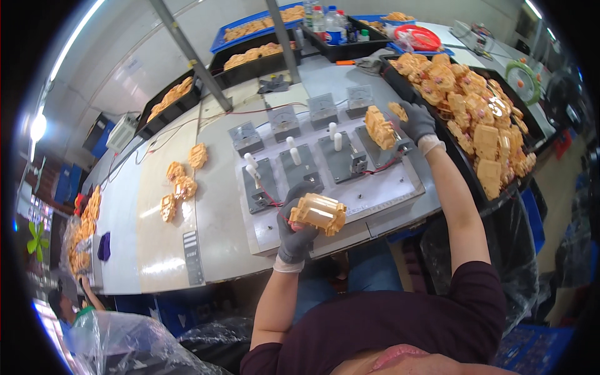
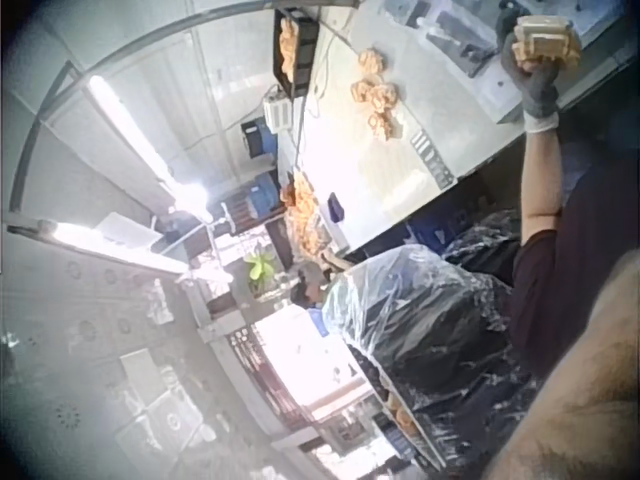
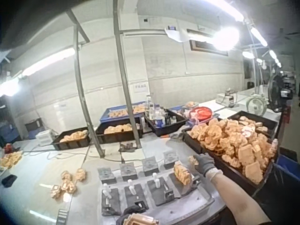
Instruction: The person assembles waffle sandwiches by picking up waffles and placing them onto a testing jig. They then insert a small white cylindrical object into the center of the waffle stack. The person repeats this process for multiple waffles, moving them from a tray to the jig.
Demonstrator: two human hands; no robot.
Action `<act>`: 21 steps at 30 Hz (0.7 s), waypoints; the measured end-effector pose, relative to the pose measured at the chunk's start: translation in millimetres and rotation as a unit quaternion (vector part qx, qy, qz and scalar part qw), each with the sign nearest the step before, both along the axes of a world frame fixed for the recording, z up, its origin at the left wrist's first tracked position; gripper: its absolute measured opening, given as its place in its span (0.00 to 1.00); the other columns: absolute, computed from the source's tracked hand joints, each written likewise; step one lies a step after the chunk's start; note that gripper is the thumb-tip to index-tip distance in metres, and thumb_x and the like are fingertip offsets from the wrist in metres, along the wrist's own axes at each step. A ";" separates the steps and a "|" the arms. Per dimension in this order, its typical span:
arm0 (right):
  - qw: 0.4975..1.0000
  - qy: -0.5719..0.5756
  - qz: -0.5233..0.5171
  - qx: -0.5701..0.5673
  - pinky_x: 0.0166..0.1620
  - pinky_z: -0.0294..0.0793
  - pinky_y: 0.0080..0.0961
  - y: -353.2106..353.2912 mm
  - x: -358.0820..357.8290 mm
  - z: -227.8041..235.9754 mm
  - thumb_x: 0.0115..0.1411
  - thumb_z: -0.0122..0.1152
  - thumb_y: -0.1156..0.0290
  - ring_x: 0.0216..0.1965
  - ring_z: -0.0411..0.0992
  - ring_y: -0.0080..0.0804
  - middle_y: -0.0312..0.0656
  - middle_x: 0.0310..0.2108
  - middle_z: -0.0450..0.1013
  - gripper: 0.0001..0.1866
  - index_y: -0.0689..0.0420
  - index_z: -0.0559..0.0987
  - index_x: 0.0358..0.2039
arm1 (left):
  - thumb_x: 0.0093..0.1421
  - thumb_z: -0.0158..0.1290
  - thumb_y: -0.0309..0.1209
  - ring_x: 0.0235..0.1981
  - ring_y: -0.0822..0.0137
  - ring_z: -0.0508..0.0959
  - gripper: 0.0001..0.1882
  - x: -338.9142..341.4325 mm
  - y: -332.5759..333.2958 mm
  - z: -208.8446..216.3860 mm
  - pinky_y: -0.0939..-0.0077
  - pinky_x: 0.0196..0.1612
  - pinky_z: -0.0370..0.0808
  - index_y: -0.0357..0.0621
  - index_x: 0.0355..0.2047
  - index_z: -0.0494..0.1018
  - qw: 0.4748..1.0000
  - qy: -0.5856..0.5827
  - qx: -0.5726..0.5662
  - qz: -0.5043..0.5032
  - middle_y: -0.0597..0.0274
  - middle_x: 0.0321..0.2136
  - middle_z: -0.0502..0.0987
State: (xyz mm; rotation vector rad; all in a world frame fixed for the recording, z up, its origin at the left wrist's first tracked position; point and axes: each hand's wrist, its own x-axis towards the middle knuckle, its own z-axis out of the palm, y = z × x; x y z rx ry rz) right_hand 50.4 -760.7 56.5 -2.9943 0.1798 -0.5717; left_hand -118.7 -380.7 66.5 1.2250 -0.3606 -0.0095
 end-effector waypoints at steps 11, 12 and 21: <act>0.986 -0.124 0.046 0.099 0.48 0.72 0.36 -71.8 17.6 -16.0 0.51 0.62 0.69 0.42 0.74 0.47 0.50 0.41 0.75 0.28 0.47 0.72 0.55 | 0.41 0.57 0.27 0.51 0.66 0.70 0.27 -0.4 -5.0 -7.7 0.72 0.52 0.67 0.34 0.45 0.71 0.999 0.015 -0.044 0.027 0.55 0.53 0.66; 0.955 -0.245 0.032 0.167 0.44 0.73 0.35 -29.3 -5.3 7.9 0.53 0.60 0.70 0.39 0.75 0.45 0.50 0.38 0.76 0.23 0.53 0.74 0.52 | 0.42 0.56 0.27 0.50 0.67 0.70 0.28 -7.4 2.0 -8.2 0.73 0.51 0.68 0.34 0.47 0.70 0.994 0.064 -0.061 0.061 0.56 0.53 0.66; 0.831 -0.110 0.340 0.426 0.31 0.73 0.21 194.9 -168.8 50.9 0.53 0.62 0.77 0.35 0.72 0.27 0.40 0.41 0.71 0.25 0.55 0.71 0.53 | 0.58 0.54 0.30 0.44 0.61 0.74 0.23 43.1 -14.3 89.8 0.71 0.48 0.72 0.34 0.51 0.65 0.953 -0.114 0.056 0.277 0.51 0.47 0.67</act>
